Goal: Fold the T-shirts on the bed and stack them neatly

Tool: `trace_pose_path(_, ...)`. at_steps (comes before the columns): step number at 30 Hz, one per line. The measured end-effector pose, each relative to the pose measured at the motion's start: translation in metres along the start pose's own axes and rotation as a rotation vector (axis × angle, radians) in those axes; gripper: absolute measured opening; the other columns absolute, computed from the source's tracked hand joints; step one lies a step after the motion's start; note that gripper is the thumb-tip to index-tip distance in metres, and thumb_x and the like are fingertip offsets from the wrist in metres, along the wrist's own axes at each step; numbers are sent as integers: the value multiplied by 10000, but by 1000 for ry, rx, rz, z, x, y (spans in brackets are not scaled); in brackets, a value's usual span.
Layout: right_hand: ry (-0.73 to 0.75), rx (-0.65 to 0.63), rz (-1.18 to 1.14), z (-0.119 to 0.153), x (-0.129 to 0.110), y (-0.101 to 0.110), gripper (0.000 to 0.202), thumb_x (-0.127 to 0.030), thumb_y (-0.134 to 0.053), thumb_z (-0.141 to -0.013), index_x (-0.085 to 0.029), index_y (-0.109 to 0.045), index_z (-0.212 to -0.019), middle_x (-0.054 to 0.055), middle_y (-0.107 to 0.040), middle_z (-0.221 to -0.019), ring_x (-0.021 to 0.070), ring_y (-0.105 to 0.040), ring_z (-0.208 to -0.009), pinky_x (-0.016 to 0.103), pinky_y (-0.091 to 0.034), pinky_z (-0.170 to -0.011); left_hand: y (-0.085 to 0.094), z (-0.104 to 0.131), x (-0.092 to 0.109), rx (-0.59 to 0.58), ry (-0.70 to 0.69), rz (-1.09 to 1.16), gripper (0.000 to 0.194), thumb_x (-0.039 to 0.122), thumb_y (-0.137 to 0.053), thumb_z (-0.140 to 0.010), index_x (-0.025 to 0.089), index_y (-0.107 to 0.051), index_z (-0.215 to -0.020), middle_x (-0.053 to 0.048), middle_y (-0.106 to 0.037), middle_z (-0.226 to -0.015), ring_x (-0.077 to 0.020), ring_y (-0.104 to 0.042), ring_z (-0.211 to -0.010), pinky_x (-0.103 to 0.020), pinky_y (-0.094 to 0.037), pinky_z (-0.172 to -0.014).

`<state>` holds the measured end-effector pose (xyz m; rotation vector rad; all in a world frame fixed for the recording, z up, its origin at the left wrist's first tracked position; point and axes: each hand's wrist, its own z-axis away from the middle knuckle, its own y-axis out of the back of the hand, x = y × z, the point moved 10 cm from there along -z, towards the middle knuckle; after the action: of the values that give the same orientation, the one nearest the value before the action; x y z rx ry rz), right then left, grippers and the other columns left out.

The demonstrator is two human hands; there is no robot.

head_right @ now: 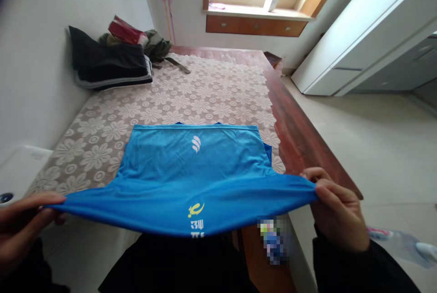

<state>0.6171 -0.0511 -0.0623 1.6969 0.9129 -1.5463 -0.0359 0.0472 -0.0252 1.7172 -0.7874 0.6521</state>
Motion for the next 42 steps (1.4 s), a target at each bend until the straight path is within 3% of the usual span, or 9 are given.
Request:
trace_pose_path(2, 53, -25, -1, -19, -6, -10, 465, -546, -994, -787, -237, -703, -598, 102, -727, -1213, 253, -667, -939, 317, -661, -663, -8, -28, 25, 19, -74, 57, 55, 437, -810, -878, 427, -863, -887, 9, -794, -915, -208, -771, -772, -252, -643, -618)
trace_pose_path(4, 97, -42, -41, -38, -5, -20, 407, -559, -963, -814, -254, -753, -643, 108, -736, -1102, 269, -670, -931, 329, -663, -659, -18, -55, 35, 52, -52, 96, 121, 470, -807, -888, 353, -835, -872, -9, -811, -988, -201, -787, -932, -220, -656, -756)
trace_pose_path(9, 9, -9, -65, -98, 36, -42, 370, -653, -919, -857, -288, -878, -905, 73, -772, -1055, 264, -695, -957, 334, -665, -789, -65, -121, 5, 55, 217, 107, 495, 640, -773, -824, 202, -759, -1053, -50, -796, -927, -205, -750, -779, -294, -668, -729)
trace_pose_path(12, -34, -63, 178, -135, 62, -60, 485, -736, -910, -819, -290, -886, -1007, 67, -801, -1199, 315, -715, -1144, 405, -634, -988, -107, -164, -12, -48, 213, 14, 546, 649, -672, -831, 174, -723, -1095, -83, -782, -973, -233, -739, -851, -306, -625, -708)
trace_pose_path(15, 10, -199, 495, -156, 77, -79, 612, -788, -879, -782, -277, -892, -1119, 92, -775, -1329, 350, -732, -1149, 434, -631, -959, -140, -192, -28, -106, 189, -64, 470, 619, -672, -794, 197, -728, -994, -79, -760, -885, -241, -704, -788, -317, -563, -679)
trace_pose_path(24, 231, -300, 704, -156, 80, -84, 518, -572, -716, -912, -255, -817, -1309, 122, -714, -1367, 275, -715, -933, 414, -631, -793, -152, -194, -38, -123, 140, -232, 504, 547, -592, -912, 209, -714, -1265, -107, -790, -1167, -252, -714, -834, -368, -561, -818)
trace_pose_path(31, 362, -383, 945, -176, 78, -104, 684, -569, -645, -941, -210, -661, -1524, 176, -697, -1341, 355, -717, -1059, 540, -575, -1101, -170, -201, -21, -344, -79, -444, 585, 568, -497, -965, 200, -757, -1338, -170, -708, -1465, -401, -655, -1337, -544, -472, -1241)
trace_pose_path(37, 321, -370, 984, -202, 80, -113, 347, -545, -653, -874, -245, -787, -987, 114, -721, -1039, 295, -708, -856, 487, -605, -925, -170, -213, -28, -366, -56, -379, 365, 539, -616, -843, 227, -757, -969, -151, -768, -1144, -365, -711, -1125, -501, -530, -1143)
trace_pose_path(42, 112, -363, 642, -203, 78, -99, 538, -723, -838, -743, -238, -672, -909, 59, -693, -855, 222, -622, -723, 354, -527, -666, -173, -216, -35, -409, 17, -234, 446, 622, -596, -849, 232, -709, -1033, -85, -779, -965, -281, -728, -873, -391, -595, -846)
